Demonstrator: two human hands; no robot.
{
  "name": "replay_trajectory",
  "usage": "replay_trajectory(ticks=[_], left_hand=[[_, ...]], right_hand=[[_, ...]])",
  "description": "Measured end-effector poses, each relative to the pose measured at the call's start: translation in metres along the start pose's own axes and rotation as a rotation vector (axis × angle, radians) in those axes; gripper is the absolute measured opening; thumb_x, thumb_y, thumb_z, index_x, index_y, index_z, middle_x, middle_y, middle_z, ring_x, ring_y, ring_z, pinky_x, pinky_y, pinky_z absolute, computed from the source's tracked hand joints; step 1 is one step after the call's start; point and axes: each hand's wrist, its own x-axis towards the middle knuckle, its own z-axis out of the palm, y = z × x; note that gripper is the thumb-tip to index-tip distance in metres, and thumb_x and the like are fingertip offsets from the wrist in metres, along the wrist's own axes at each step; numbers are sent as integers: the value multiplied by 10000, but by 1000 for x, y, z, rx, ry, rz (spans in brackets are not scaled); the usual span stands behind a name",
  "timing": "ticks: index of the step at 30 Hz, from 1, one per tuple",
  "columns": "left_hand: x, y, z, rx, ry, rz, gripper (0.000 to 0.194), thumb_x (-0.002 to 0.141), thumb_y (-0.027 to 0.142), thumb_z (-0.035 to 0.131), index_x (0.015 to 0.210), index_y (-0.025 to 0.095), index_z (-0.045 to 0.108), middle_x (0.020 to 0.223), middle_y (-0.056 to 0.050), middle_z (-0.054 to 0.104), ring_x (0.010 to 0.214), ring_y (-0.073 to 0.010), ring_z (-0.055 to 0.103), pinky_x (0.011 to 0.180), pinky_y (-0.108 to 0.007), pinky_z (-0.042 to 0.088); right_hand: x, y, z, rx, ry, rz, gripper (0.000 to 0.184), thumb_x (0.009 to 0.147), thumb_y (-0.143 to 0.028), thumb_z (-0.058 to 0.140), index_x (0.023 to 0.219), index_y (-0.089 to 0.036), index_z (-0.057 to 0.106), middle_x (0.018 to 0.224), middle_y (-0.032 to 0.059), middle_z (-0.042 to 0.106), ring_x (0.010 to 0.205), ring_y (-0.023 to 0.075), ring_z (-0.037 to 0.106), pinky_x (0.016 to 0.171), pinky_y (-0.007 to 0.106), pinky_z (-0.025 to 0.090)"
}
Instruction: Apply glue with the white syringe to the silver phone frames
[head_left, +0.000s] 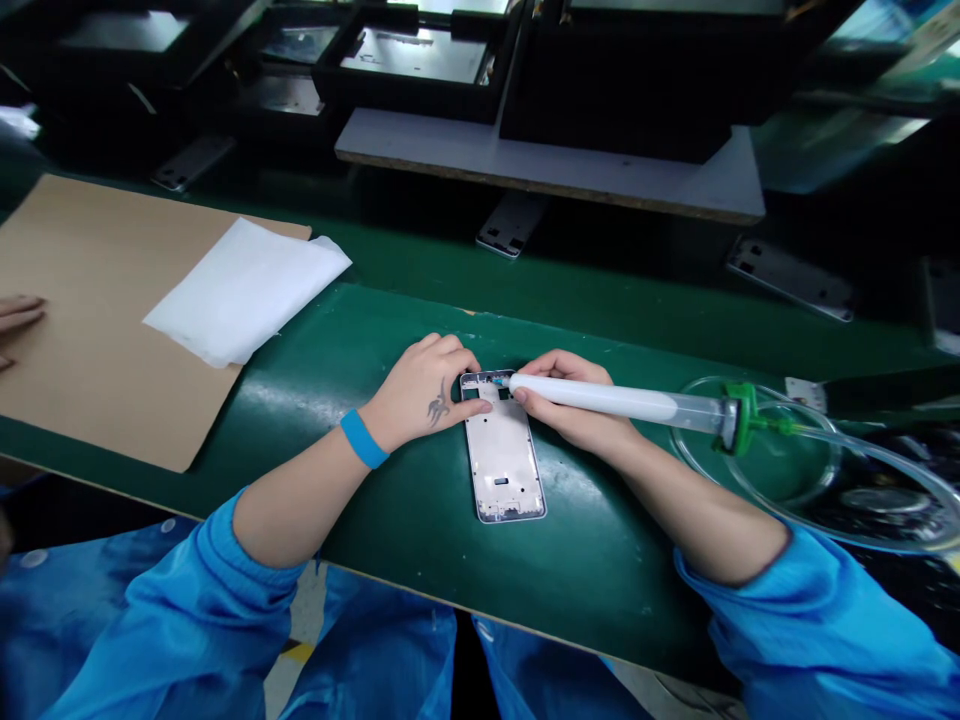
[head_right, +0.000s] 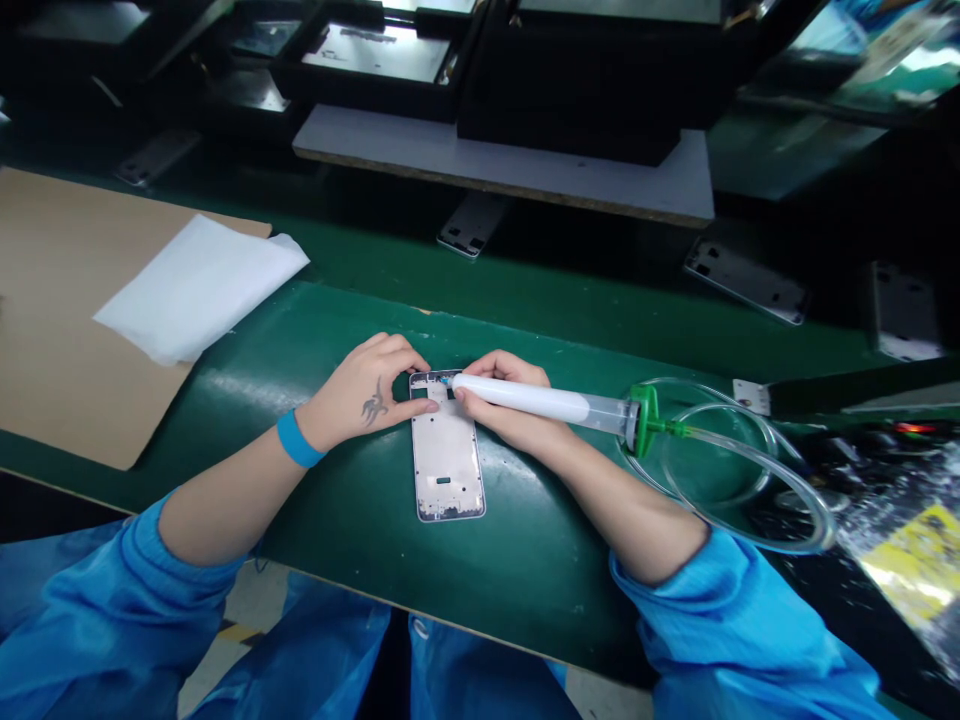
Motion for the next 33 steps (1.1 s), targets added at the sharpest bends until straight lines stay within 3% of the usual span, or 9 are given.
replay_trajectory(ticks=[22, 33], left_hand=[[0, 1, -1, -12, -8, -1, 573, 921, 727, 605, 1040, 175, 705, 1009, -80, 671, 921, -254, 574, 842, -404, 473], [0, 0, -1, -9, -7, 6, 589, 912, 748, 600, 1039, 182, 706, 999, -81, 668, 905, -253, 577, 833, -404, 479]], right_hand=[[2, 1, 5, 59, -23, -15, 253, 770, -419, 843, 919, -257, 718, 860, 54, 774, 723, 221, 708, 609, 340, 540], [2, -1, 2, 13, 37, 12, 226, 748, -402, 843, 845, -257, 699, 815, 48, 758, 681, 212, 678, 580, 335, 516]])
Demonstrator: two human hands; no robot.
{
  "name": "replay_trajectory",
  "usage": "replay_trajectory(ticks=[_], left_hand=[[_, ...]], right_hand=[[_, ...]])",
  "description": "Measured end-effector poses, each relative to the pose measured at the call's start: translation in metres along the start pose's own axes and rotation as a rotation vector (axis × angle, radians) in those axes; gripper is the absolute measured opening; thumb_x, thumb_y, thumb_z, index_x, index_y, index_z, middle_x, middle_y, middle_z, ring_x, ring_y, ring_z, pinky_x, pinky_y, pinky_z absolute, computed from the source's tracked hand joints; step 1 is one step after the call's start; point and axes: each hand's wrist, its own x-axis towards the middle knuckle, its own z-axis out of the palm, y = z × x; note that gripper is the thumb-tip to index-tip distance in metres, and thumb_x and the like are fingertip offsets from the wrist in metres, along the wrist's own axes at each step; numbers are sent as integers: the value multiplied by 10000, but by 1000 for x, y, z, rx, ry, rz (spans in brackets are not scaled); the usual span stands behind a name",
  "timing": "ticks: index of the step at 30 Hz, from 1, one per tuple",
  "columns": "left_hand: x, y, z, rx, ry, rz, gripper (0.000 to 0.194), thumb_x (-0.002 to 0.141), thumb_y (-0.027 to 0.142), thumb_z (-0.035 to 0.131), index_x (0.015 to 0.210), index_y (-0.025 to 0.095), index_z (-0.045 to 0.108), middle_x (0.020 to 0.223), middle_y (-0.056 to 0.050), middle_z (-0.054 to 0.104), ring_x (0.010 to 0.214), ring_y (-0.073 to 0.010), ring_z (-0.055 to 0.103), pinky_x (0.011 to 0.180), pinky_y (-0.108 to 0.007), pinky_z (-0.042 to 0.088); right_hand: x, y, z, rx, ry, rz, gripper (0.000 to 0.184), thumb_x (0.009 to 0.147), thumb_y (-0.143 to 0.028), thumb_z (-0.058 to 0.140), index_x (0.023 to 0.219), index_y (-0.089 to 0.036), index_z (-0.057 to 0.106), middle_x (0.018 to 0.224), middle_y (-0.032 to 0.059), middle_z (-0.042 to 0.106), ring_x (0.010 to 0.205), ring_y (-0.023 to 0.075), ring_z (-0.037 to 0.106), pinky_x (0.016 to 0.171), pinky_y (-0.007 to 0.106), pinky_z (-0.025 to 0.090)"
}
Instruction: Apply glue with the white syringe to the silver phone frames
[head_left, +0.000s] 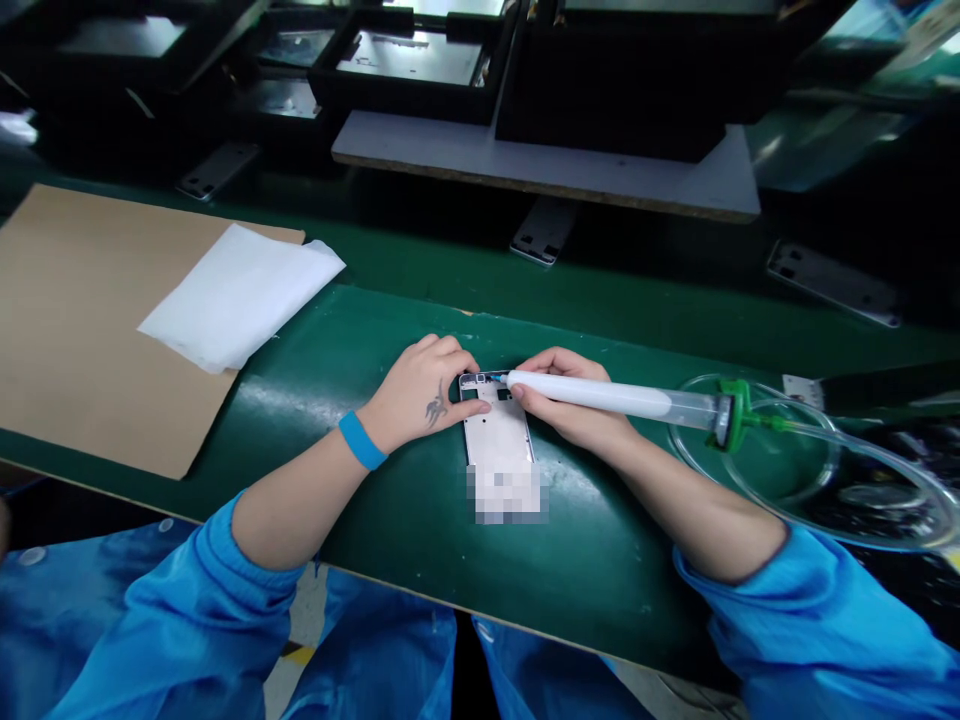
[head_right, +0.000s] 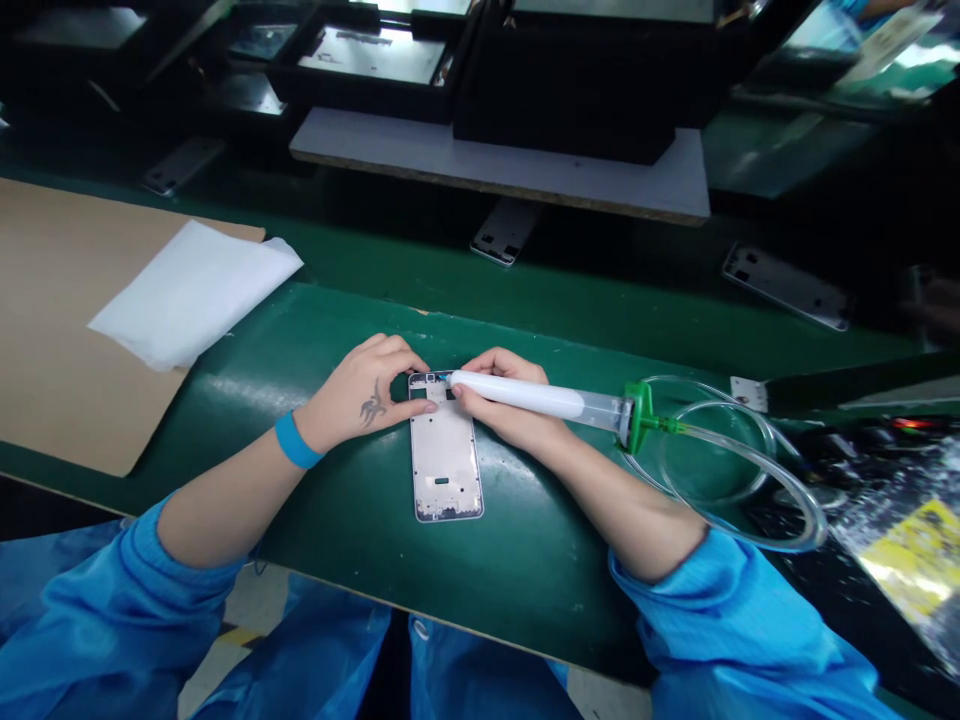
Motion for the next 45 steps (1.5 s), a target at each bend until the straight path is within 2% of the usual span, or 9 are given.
replay_trajectory(ticks=[6, 11, 16, 21, 25, 28, 32, 38, 45], left_hand=[[-1, -5, 0, 44, 50, 24, 581, 928, 710, 613, 1126, 168, 681, 1003, -83, 669, 915, -266, 605, 831, -424, 503], [1, -15, 1, 97, 196, -36, 581, 995, 599, 576, 1384, 171, 526, 1092, -113, 652, 987, -285, 644, 845, -432, 541], [10, -7, -10, 133, 358, -115, 363, 971, 511, 634, 1177, 213, 603, 920, -50, 605, 783, -226, 621, 690, -373, 528], [9, 8, -20, 84, 156, 159, 265, 987, 462, 644, 1086, 217, 659, 853, -34, 643, 780, -208, 634, 688, -355, 533], [10, -3, -15, 146, 12, 237, 372, 1018, 477, 607, 1270, 206, 642, 1134, -94, 718, 1067, -271, 672, 918, -428, 564], [17, -19, -10, 244, 25, 198, 602, 964, 625, 626, 1386, 199, 588, 1344, -141, 664, 1305, -373, 578, 1098, -569, 480], [23, -30, -10, 259, 33, 106, 840, 826, 800, 669, 1379, 173, 597, 1422, -170, 616, 1403, -422, 497, 1170, -618, 418], [19, -26, -11, 224, 13, 58, 844, 816, 811, 671, 1371, 176, 616, 1453, -160, 592, 1428, -415, 478, 1194, -609, 410], [13, -25, -9, 199, 11, 58, 816, 853, 785, 655, 1408, 191, 593, 1497, -154, 571, 1485, -420, 431, 1214, -617, 397]], right_hand=[[-1, 10, -6, 103, -54, -101, 332, 874, -516, 754, 1035, -234, 681, 860, 49, 783, 743, 217, 739, 690, 358, 587], [0, 8, -14, -135, -183, -307, 614, 914, -617, 697, 1408, -274, 573, 1228, 79, 775, 1125, 286, 747, 977, 428, 584], [41, -6, -4, -210, -106, -196, 695, 952, -576, 682, 1546, -303, 448, 1450, 54, 669, 1226, 309, 708, 1030, 431, 580], [98, 1, -8, -110, 87, -316, 573, 1008, -485, 639, 1515, -264, 487, 1388, 41, 703, 1250, 246, 690, 1085, 361, 530], [104, 27, -46, -149, 355, -168, 456, 999, -488, 637, 1399, -270, 609, 1033, 28, 791, 988, 252, 770, 946, 364, 585], [92, 45, -75, -232, 442, -104, 417, 986, -478, 638, 1362, -298, 627, 964, 20, 788, 916, 275, 770, 899, 405, 586], [95, 59, -91, -313, 474, -61, 481, 933, -395, 673, 1384, -257, 576, 1145, 89, 778, 1022, 325, 748, 940, 465, 565], [132, 54, -81, -557, 335, -181, 600, 903, -406, 685, 1440, -181, 540, 1255, 184, 718, 1163, 375, 667, 1028, 518, 509], [108, 69, -119, -583, 551, 78, 903, 684, -410, 888, 1452, -137, 498, 1252, 215, 695, 1123, 406, 677, 944, 503, 553]])
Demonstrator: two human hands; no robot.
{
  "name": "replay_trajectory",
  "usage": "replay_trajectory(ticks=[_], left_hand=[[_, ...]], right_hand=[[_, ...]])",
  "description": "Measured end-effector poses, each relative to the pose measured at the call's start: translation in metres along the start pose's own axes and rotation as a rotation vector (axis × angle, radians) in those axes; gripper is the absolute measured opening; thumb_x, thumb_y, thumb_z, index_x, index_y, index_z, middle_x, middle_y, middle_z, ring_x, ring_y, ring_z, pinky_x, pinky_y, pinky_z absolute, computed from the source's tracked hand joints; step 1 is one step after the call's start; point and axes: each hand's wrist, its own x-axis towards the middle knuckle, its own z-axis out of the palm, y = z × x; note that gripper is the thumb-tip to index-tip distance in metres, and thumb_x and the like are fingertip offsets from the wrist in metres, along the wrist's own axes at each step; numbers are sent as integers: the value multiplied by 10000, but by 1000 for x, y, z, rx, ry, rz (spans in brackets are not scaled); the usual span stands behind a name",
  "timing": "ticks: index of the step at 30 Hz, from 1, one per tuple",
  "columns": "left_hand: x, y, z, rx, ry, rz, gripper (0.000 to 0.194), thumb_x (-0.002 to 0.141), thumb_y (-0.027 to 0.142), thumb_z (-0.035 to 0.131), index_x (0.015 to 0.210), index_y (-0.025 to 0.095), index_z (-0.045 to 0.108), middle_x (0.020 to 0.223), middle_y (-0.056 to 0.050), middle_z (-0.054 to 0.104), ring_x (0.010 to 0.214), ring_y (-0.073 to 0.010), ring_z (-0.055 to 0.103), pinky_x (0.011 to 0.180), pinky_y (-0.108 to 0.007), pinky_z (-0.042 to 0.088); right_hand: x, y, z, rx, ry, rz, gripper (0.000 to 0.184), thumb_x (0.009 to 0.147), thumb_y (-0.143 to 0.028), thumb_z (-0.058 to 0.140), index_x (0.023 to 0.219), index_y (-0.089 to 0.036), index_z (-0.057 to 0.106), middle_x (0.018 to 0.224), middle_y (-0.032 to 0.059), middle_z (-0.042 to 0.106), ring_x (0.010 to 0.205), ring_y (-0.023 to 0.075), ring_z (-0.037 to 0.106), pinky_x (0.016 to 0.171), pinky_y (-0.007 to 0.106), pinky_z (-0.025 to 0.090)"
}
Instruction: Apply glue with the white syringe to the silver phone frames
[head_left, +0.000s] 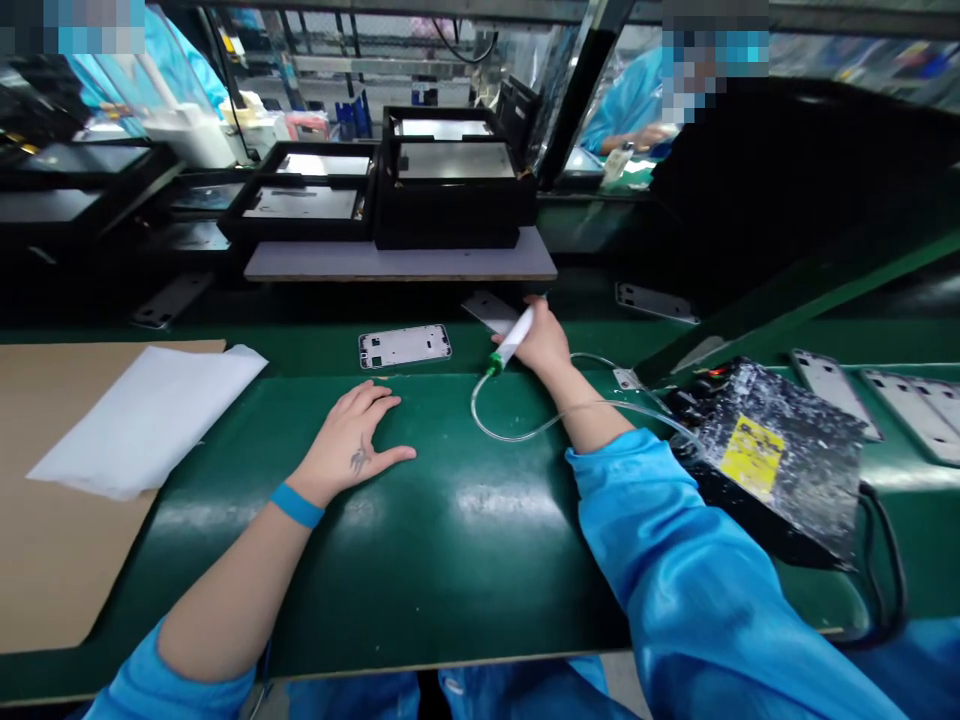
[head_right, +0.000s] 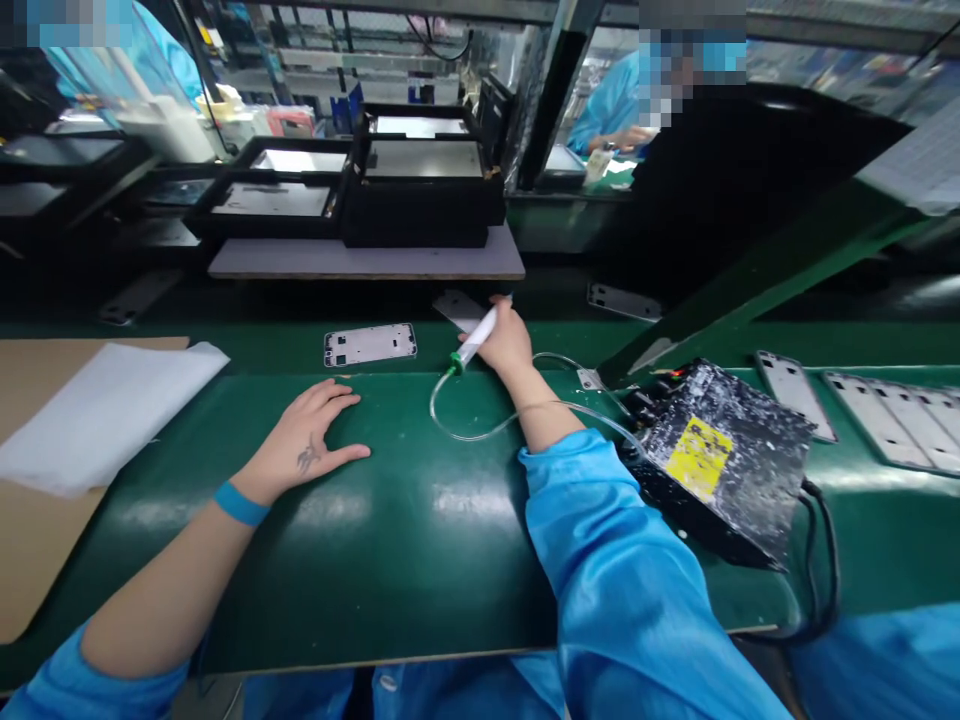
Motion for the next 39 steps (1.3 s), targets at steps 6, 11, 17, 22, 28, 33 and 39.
replay_trajectory(ticks=[6, 11, 17, 22, 28, 33, 39], left_hand=[[-2, 0, 0, -14, 11, 5, 836, 849, 775, 668, 1415, 167, 576, 1489, -166, 585, 1481, -422, 442, 1205, -613, 412], [-7, 2, 2, -22, 163, -8, 482, 1025, 453, 569, 1364, 110, 579, 1322, -176, 672, 1293, -352, 610, 1092, -523, 513], [-9, 18, -2, -133, 38, 112, 370, 961, 89, 392, 1093, 180, 725, 1051, -91, 706, 951, -241, 642, 891, -407, 529], [-11, 29, -7, -233, -192, 221, 353, 883, 72, 454, 921, 228, 768, 970, -48, 669, 898, -205, 607, 884, -370, 486], [-5, 35, 4, -204, -36, 33, 626, 868, 674, 704, 1245, 174, 677, 1144, -111, 666, 1082, -302, 601, 984, -468, 473], [-7, 39, 8, -171, -61, 34, 606, 847, 766, 667, 1099, 216, 711, 1181, -108, 626, 1199, -326, 547, 1057, -522, 445], [-11, 29, 8, -213, -43, 18, 595, 795, 712, 766, 1139, 231, 706, 1336, -133, 590, 1412, -384, 437, 1193, -597, 354]], right_hand=[[-9, 17, -17, 65, 111, 57, 868, 659, -353, 886, 1417, -150, 514, 1195, 191, 705, 1060, 379, 695, 936, 510, 560], [-92, 17, -33, 296, 66, -210, 891, 684, -467, 887, 1421, -234, 444, 1023, 78, 707, 754, 265, 700, 742, 455, 609], [-170, -19, -36, 328, -453, -914, 639, 798, -451, 868, 1323, -269, 553, 1252, 152, 710, 1229, 365, 665, 1060, 584, 530], [-164, -43, -25, 419, -580, -806, 556, 909, -492, 752, 1373, -282, 529, 1312, 139, 721, 1393, 373, 570, 1123, 623, 468], [-169, -51, -11, 851, -452, -340, 616, 1031, -666, 416, 1528, -308, 354, 1215, 117, 762, 1357, 313, 622, 1156, 598, 453], [-163, -56, -7, 835, -436, -63, 618, 942, -761, 502, 1278, -264, 654, 897, 76, 750, 744, 245, 722, 633, 391, 597], [-163, -62, -20, 611, -490, -216, 254, 815, -447, 792, 945, -251, 697, 829, 45, 743, 682, 209, 677, 596, 336, 548]])
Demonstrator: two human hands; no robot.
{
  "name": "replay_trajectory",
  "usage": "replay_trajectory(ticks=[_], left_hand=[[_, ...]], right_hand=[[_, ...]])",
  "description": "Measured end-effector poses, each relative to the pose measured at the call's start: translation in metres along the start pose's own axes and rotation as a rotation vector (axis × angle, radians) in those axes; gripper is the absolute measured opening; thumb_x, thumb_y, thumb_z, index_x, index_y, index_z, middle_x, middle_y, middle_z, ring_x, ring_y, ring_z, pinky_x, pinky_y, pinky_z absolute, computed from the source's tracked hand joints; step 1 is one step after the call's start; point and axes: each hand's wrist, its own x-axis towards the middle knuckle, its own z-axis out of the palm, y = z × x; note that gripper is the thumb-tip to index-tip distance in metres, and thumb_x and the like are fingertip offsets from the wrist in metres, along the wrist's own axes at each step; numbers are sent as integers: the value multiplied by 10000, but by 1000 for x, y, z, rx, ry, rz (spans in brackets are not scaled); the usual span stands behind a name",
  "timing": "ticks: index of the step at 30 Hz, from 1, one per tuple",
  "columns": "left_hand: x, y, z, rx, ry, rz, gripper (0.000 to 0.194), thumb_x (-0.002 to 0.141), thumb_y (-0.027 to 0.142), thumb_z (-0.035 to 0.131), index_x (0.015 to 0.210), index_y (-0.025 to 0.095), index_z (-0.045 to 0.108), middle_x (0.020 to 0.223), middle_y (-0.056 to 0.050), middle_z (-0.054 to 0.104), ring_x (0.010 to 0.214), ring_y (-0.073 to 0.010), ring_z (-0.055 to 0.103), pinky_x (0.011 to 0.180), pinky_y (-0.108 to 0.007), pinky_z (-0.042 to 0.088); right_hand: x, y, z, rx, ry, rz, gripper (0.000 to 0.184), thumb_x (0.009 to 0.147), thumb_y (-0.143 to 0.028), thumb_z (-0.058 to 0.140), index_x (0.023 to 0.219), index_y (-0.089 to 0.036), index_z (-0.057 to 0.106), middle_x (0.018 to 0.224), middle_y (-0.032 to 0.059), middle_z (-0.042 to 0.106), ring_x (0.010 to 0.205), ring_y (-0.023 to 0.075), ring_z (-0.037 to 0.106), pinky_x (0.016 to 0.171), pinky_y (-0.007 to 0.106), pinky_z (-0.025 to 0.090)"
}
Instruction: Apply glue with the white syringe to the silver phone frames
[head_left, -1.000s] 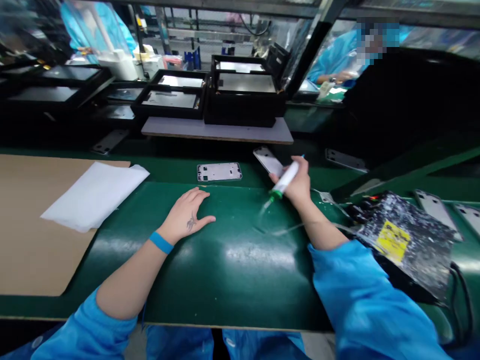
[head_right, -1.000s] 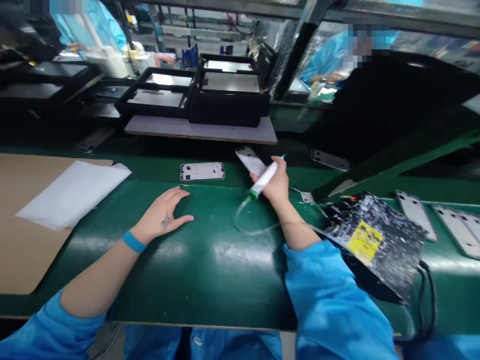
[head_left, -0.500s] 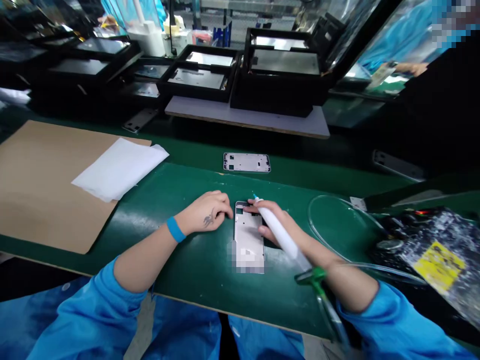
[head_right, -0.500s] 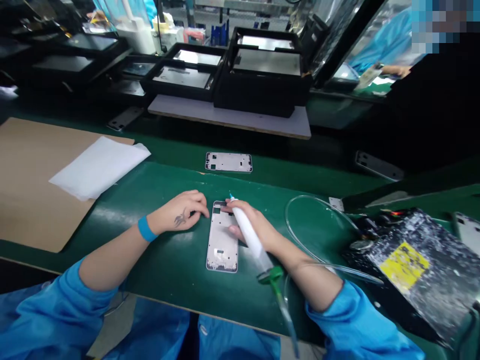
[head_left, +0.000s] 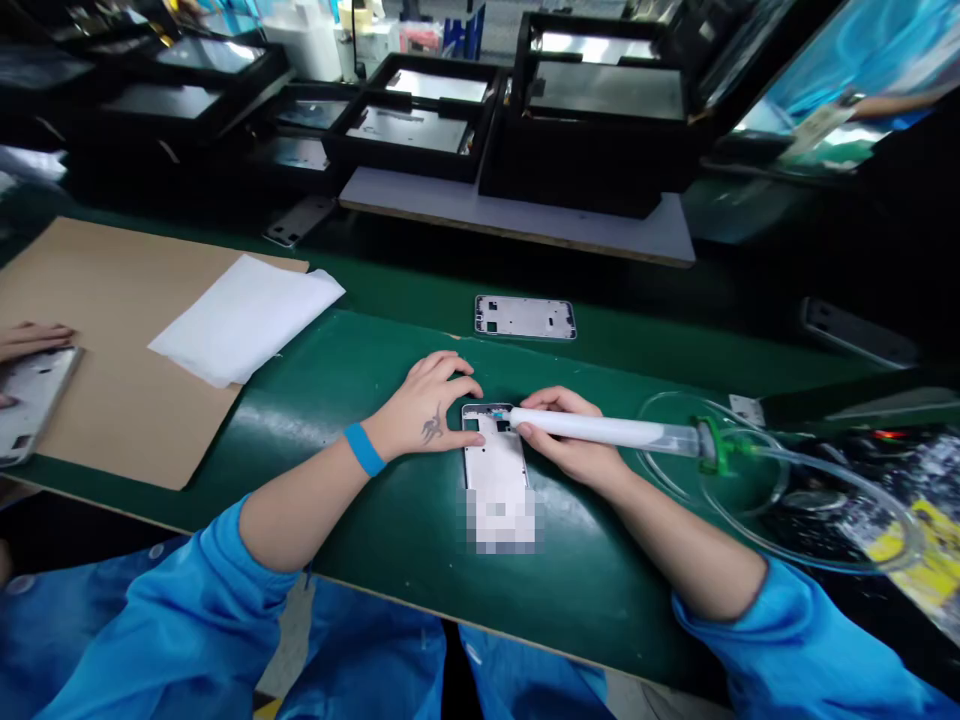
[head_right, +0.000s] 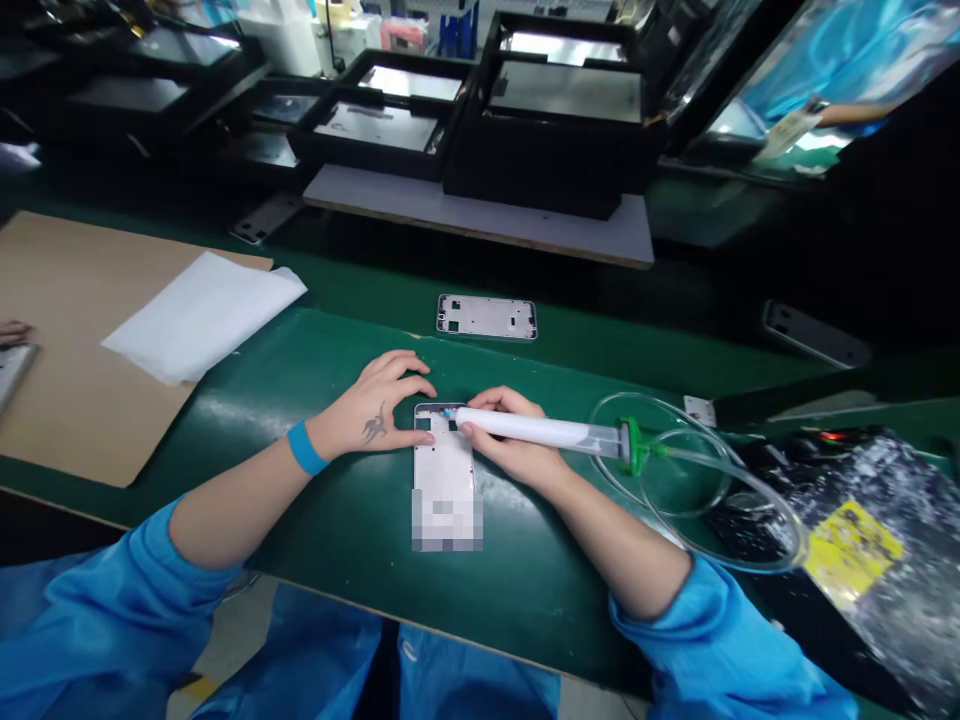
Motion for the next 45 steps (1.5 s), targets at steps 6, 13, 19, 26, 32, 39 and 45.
replay_trajectory(ticks=[6, 13, 19, 26, 32, 39, 45], left_hand=[[0, -1, 2, -44, -33, -10, 528, 807, 675, 780, 1110, 246, 733, 1412, -128, 562, 1510, -424, 342, 1226, -651, 298], [1, -1, 2, -44, -27, -15, 517, 793, 645, 807, 1105, 241, 729, 1415, -131, 561, 1502, -426, 358, 1222, -650, 309], [1, 1, 1, -44, -34, -19, 500, 801, 631, 804, 1112, 247, 725, 1422, -123, 560, 1508, -428, 351, 1227, -651, 302], [1, 0, 1, -23, -39, -16, 520, 807, 654, 789, 1124, 246, 728, 1421, -130, 558, 1508, -423, 357, 1223, -651, 312], [1, 0, 0, -22, -43, -21, 529, 810, 667, 779, 1129, 249, 726, 1430, -127, 558, 1509, -433, 355, 1221, -660, 312], [0, 0, 1, -18, -33, -17, 525, 809, 660, 785, 1126, 247, 727, 1431, -130, 561, 1511, -417, 361, 1228, -646, 312], [1, 1, 2, -22, -29, -15, 525, 801, 651, 797, 1121, 242, 728, 1426, -131, 563, 1505, -422, 369, 1226, -645, 315]], right_hand=[[1, -10, 9, -41, -8, 3, 218, 779, -363, 787, 911, -250, 657, 821, 40, 739, 651, 190, 658, 581, 313, 522], [2, -9, 9, -32, -27, 3, 220, 791, -362, 797, 932, -256, 666, 838, 32, 740, 666, 188, 663, 581, 306, 520], [2, -7, 9, -31, -39, 15, 223, 819, -381, 796, 956, -255, 674, 876, 36, 740, 704, 192, 670, 599, 309, 526], [2, -5, 7, -18, -71, 22, 215, 831, -387, 797, 948, -264, 665, 869, 31, 738, 692, 192, 667, 580, 308, 514], [3, -6, 7, -20, -63, 14, 214, 812, -388, 801, 918, -257, 669, 847, 32, 743, 675, 190, 667, 572, 307, 512], [3, -5, 6, -16, -70, 12, 203, 787, -353, 805, 897, -257, 664, 828, 29, 741, 657, 190, 664, 566, 309, 508], [2, -6, 5, -24, -71, 22, 203, 774, -342, 808, 888, -265, 660, 815, 26, 736, 641, 192, 652, 556, 313, 496]])
